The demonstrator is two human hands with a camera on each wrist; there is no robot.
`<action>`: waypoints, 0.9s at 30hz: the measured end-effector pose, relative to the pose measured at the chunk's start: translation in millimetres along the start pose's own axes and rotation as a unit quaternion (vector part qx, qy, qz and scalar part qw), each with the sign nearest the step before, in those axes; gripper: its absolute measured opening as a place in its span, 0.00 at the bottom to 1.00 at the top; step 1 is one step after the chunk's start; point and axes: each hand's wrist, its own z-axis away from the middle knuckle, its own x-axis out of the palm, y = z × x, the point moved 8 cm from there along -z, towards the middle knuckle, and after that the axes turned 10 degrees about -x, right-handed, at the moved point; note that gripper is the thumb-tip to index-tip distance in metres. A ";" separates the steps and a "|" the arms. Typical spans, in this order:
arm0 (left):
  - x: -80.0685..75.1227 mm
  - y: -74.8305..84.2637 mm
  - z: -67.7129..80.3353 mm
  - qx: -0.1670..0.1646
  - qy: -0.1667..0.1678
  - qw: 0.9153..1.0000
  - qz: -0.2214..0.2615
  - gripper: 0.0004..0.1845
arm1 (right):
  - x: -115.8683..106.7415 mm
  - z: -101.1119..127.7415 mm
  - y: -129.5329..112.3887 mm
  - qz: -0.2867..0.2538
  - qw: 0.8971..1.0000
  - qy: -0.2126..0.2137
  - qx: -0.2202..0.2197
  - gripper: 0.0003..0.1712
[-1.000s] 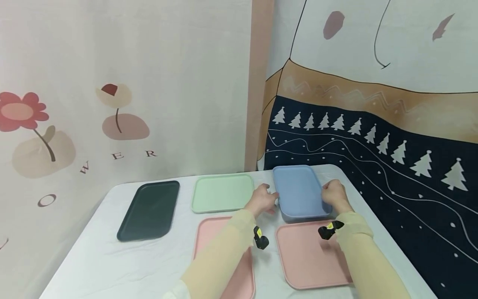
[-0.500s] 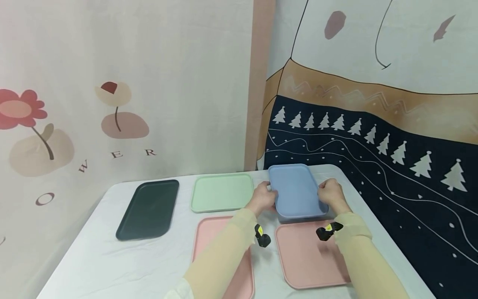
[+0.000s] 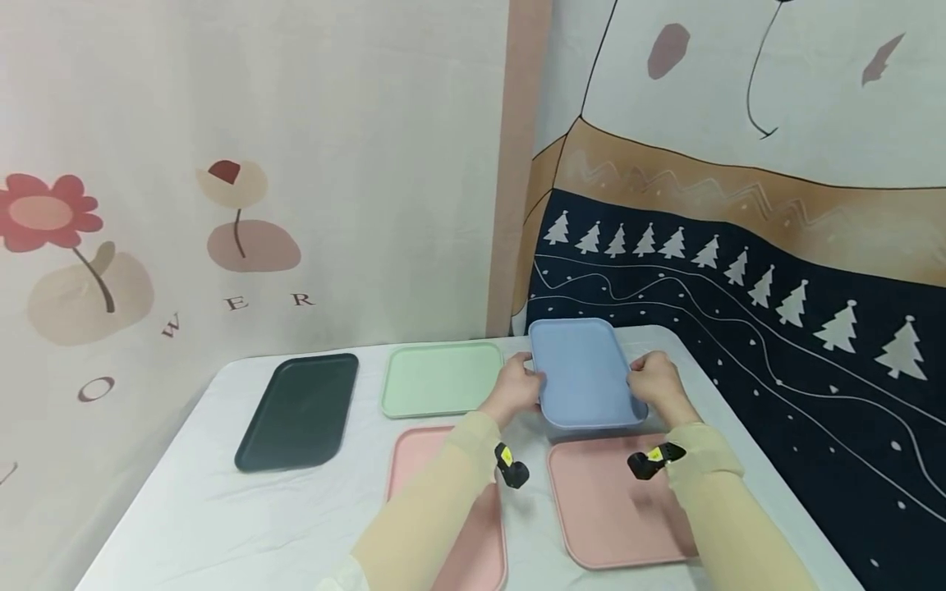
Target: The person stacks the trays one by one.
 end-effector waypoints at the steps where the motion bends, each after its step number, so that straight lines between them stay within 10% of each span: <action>1: -1.3 0.7 0.9 0.002 0.000 1.000 0.000 0.27 | 0.8 0.8 -1.0 -0.005 1.000 -0.003 0.002 0.19; 27: -51.6 0.1 31.6 0.021 -0.031 0.998 0.041 0.29 | 21.9 17.7 -44.2 -0.087 0.994 -0.061 -0.004 0.29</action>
